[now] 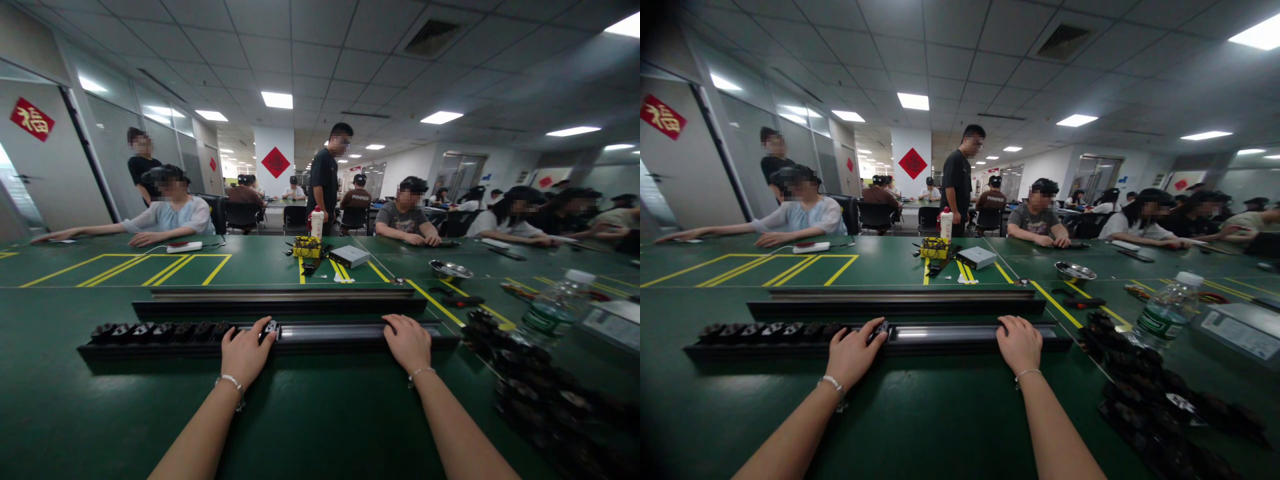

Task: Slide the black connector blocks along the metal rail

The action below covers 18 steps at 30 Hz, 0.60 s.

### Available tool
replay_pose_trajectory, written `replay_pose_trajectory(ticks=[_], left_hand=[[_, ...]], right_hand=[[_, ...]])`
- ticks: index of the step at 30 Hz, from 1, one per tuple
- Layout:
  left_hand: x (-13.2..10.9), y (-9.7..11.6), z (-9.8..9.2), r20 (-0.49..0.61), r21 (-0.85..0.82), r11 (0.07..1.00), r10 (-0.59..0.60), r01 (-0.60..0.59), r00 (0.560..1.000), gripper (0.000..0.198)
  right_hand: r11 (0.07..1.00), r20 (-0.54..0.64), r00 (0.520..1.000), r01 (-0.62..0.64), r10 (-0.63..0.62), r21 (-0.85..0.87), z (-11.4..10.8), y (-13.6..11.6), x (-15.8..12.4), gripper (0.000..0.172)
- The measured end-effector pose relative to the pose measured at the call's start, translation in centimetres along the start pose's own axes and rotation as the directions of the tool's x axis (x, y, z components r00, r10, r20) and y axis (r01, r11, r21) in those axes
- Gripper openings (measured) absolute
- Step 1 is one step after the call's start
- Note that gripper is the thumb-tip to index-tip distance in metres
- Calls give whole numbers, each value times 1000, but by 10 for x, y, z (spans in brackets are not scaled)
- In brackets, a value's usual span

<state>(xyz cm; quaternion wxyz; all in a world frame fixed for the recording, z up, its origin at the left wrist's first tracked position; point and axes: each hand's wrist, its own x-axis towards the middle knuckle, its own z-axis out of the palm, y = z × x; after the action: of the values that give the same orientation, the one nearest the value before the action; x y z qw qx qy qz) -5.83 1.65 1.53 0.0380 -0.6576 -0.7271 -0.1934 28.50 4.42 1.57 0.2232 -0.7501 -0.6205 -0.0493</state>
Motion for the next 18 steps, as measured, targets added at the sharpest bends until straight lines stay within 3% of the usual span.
replay_pose_trajectory(ticks=[11, 18], left_hand=[[0, 0, -1, -2, -3, 1000, 17, -17, 1000, 51], [1, 1, -5, 53, -28, 999, 23, -22, 998, 50]], right_hand=[[1000, 16, 1000, 2, -2, -1, 0, 0, 0, 40], [1000, 9, 1000, -3, 3, -8, 0, 0, 0, 40]])
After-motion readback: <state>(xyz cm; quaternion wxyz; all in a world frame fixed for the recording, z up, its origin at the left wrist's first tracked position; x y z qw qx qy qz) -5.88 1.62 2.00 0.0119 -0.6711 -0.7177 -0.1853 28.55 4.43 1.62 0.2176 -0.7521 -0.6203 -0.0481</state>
